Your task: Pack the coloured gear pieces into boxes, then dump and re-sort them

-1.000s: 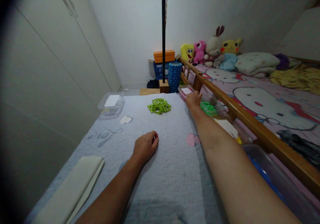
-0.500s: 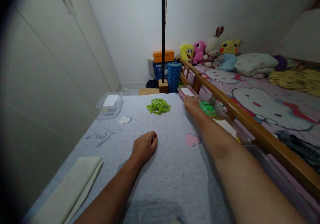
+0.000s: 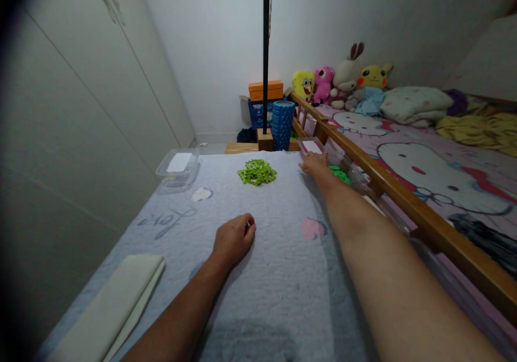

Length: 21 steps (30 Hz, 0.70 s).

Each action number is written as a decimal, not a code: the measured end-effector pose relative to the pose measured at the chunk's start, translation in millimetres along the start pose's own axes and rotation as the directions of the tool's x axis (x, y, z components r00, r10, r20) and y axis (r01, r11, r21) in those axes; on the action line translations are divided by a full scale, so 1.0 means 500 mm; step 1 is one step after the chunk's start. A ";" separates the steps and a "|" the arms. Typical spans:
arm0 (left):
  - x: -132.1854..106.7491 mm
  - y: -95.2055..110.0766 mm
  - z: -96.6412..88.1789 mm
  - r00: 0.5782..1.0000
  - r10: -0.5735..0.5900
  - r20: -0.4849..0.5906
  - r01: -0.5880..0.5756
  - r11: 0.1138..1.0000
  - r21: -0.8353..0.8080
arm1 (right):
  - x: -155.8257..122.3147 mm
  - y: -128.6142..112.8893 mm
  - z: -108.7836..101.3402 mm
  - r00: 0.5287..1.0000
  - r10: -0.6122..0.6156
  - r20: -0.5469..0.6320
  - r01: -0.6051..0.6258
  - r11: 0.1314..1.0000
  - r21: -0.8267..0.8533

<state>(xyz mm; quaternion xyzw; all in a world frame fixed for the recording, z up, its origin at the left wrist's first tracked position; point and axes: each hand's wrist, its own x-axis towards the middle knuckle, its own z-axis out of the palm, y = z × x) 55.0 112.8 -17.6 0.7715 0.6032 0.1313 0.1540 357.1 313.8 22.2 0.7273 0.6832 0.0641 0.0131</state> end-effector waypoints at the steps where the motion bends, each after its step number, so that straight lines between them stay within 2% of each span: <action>1: 0.000 0.000 0.000 1.000 0.002 0.000 -0.002 1.000 -0.002 | 0.002 0.001 -0.003 1.000 0.010 0.004 -0.010 1.000 -0.005; 6: -0.001 -0.002 0.001 1.000 0.002 -0.003 -0.002 1.000 -0.005 | 0.016 0.009 -0.018 0.995 0.069 0.065 -0.068 0.997 -0.020; 10: 0.000 -0.002 0.001 1.000 0.005 -0.006 -0.005 1.000 -0.006 | 0.025 0.016 -0.025 0.993 0.066 0.095 -0.067 0.998 0.000; 17: -0.002 -0.003 0.003 1.000 0.013 -0.018 -0.014 1.000 -0.012 | 0.027 0.026 -0.008 0.998 0.057 0.030 -0.055 0.997 -0.062; 21: -0.001 -0.002 0.003 1.000 0.011 -0.019 -0.011 1.000 -0.007 | 0.022 0.031 -0.003 0.999 0.051 -0.004 -0.051 0.999 -0.014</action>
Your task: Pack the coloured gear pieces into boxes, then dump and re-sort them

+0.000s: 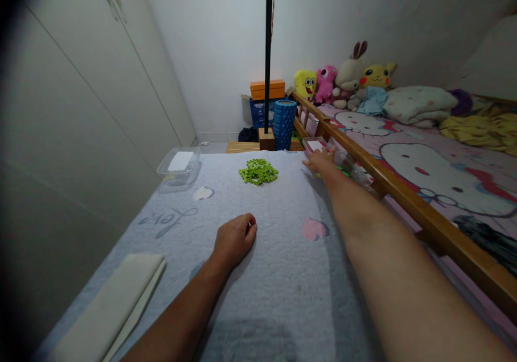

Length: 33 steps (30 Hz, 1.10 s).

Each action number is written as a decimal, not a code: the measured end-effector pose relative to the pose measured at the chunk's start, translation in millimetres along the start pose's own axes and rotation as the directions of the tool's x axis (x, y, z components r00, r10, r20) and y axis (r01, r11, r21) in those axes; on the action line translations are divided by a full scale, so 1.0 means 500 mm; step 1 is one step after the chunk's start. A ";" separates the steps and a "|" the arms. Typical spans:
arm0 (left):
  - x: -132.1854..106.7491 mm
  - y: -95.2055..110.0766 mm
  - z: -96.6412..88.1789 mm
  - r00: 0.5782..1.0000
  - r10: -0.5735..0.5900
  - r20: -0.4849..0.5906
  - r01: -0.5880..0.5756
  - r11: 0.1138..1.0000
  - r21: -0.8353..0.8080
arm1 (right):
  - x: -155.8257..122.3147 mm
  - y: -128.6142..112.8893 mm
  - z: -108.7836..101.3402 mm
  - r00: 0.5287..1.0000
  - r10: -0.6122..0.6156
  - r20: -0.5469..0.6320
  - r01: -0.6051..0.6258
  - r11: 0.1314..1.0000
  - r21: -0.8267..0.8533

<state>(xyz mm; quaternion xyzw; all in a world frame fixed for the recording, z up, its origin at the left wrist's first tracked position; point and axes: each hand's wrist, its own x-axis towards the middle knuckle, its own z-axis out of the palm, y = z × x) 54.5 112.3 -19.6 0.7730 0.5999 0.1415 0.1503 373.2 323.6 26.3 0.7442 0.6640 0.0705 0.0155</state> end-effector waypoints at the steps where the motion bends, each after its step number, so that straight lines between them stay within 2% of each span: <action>1: 0.000 0.000 0.000 1.000 0.000 0.002 0.000 1.000 0.002 | -0.001 0.001 0.000 1.000 0.005 -0.009 -0.005 1.000 0.017; 4: 0.002 -0.002 0.002 1.000 0.003 0.005 -0.003 1.000 0.006 | -0.004 0.001 -0.002 1.000 0.023 -0.021 -0.022 0.999 0.032; 10: 0.002 -0.005 0.007 1.000 0.010 -0.004 -0.010 1.000 0.005 | -0.002 -0.002 -0.003 0.999 0.034 0.004 -0.033 0.998 -0.060; 17: 0.001 -0.004 0.001 1.000 0.010 -0.004 -0.010 1.000 -0.004 | -0.002 -0.002 -0.014 0.996 0.050 0.077 -0.045 0.997 -0.061; 24: 0.001 -0.001 0.001 1.000 0.012 0.003 -0.012 1.000 0.000 | -0.003 -0.004 -0.015 0.995 0.062 0.080 -0.056 0.996 -0.067; 30: 0.001 -0.002 0.001 1.000 0.011 0.006 -0.011 1.000 0.012 | -0.007 0.035 -0.021 0.997 0.074 -0.019 -0.074 0.997 0.022; 33: 0.000 -0.002 0.001 1.000 0.009 0.007 -0.009 1.000 0.014 | -0.013 0.057 -0.024 0.996 0.087 -0.013 -0.087 0.996 0.003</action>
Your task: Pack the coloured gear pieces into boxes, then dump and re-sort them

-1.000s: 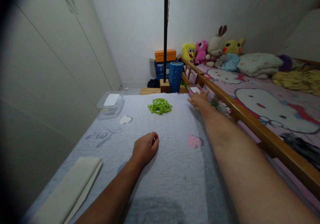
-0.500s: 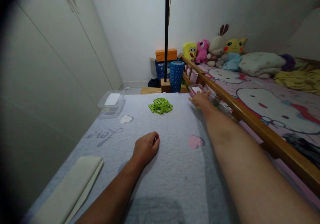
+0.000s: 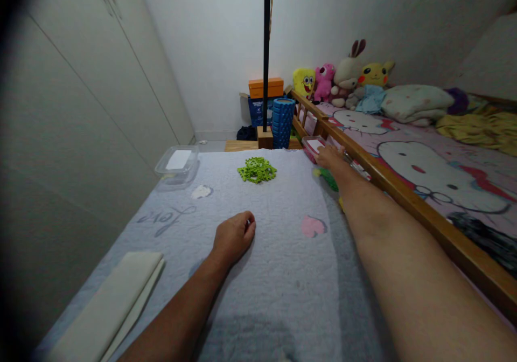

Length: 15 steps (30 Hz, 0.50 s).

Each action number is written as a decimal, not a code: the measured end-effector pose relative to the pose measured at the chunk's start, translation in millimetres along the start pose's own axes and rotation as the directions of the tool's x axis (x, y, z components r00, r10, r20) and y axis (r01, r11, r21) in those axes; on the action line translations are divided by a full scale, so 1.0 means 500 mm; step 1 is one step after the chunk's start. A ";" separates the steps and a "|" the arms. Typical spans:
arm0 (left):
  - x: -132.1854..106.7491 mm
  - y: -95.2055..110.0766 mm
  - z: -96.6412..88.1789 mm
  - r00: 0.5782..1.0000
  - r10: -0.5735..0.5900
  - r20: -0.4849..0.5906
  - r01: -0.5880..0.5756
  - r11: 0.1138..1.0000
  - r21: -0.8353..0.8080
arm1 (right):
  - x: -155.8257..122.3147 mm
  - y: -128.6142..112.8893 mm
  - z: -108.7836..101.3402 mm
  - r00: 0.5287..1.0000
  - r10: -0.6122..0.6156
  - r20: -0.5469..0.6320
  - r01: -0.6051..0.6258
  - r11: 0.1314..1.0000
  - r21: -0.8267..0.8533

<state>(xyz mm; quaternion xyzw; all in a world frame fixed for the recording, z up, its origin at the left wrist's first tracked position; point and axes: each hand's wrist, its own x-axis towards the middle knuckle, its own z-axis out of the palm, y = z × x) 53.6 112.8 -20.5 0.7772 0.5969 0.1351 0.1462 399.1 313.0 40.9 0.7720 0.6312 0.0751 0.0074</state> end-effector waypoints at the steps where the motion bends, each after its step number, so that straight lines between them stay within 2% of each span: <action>1: 0.000 0.000 0.000 1.000 -0.002 0.000 0.002 1.000 -0.001 | -0.002 0.005 0.000 1.000 0.003 0.013 -0.003 1.000 -0.007; 5: -0.001 0.002 -0.003 1.000 -0.005 0.001 0.005 1.000 -0.008 | -0.006 0.017 0.005 0.998 -0.006 0.055 0.007 1.000 -0.021; 11: -0.001 0.000 0.001 1.000 -0.003 -0.008 0.003 1.000 -0.011 | -0.008 0.013 0.019 0.999 -0.035 -0.008 0.035 0.999 0.011; 15: 0.000 -0.002 0.003 1.000 0.003 0.003 -0.003 1.000 -0.007 | -0.012 0.001 0.017 0.997 -0.075 0.030 0.074 0.997 0.011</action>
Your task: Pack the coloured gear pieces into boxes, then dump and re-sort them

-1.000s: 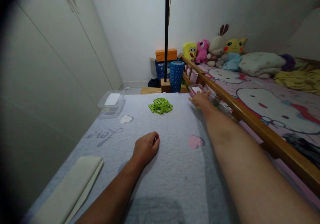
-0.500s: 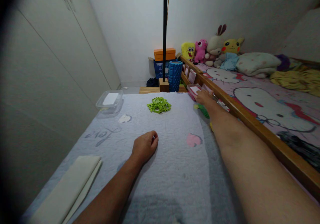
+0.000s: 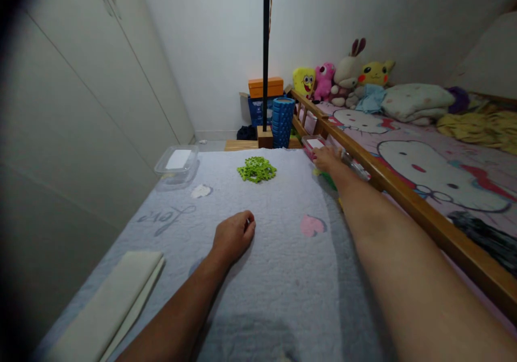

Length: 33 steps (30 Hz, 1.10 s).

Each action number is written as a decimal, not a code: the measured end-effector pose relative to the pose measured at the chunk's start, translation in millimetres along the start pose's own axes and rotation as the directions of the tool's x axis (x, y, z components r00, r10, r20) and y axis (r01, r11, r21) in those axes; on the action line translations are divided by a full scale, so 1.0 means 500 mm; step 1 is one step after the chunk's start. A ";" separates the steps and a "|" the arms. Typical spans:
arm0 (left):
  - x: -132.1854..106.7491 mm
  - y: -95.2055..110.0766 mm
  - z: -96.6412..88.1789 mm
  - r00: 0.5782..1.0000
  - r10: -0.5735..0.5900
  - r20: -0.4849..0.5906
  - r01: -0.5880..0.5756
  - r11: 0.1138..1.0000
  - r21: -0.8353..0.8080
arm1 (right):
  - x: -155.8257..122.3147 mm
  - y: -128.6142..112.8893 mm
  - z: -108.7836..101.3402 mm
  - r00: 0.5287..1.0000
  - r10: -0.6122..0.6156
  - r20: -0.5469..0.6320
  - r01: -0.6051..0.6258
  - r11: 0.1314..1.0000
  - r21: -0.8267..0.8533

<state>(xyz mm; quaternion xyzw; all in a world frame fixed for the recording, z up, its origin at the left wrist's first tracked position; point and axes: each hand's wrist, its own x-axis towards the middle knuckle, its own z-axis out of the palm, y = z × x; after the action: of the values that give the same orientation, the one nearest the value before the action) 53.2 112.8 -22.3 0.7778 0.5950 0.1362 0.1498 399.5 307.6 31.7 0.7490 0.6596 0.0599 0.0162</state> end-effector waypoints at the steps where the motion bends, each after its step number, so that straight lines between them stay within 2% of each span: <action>1: 0.000 0.000 0.000 1.000 0.001 -0.001 -0.001 1.000 0.000 | -0.001 -0.003 -0.001 1.000 -0.005 0.009 0.005 1.000 -0.004; 10: -0.002 0.005 -0.006 1.000 -0.012 0.010 0.012 1.000 -0.003 | -0.003 -0.014 -0.005 1.000 -0.013 -0.026 0.011 0.996 -0.085; 26: 0.000 0.004 -0.007 1.000 -0.002 0.005 0.003 1.000 -0.013 | -0.003 -0.013 -0.005 1.000 0.005 -0.015 -0.005 1.000 -0.019; 30: 0.000 0.005 -0.008 1.000 -0.021 0.018 0.021 1.000 -0.011 | -0.022 -0.031 -0.014 0.995 0.013 -0.098 -0.012 1.000 0.005; 33: -0.001 0.007 -0.009 0.999 -0.029 0.023 0.030 1.000 -0.007 | -0.060 -0.074 -0.017 0.985 -0.002 -0.171 0.011 0.998 0.054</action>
<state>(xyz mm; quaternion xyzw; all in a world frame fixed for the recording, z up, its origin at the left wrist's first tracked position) 54.3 111.7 -16.8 0.7700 0.6041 0.1270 0.1615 358.4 282.5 34.1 0.7391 0.6625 0.1059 -0.0608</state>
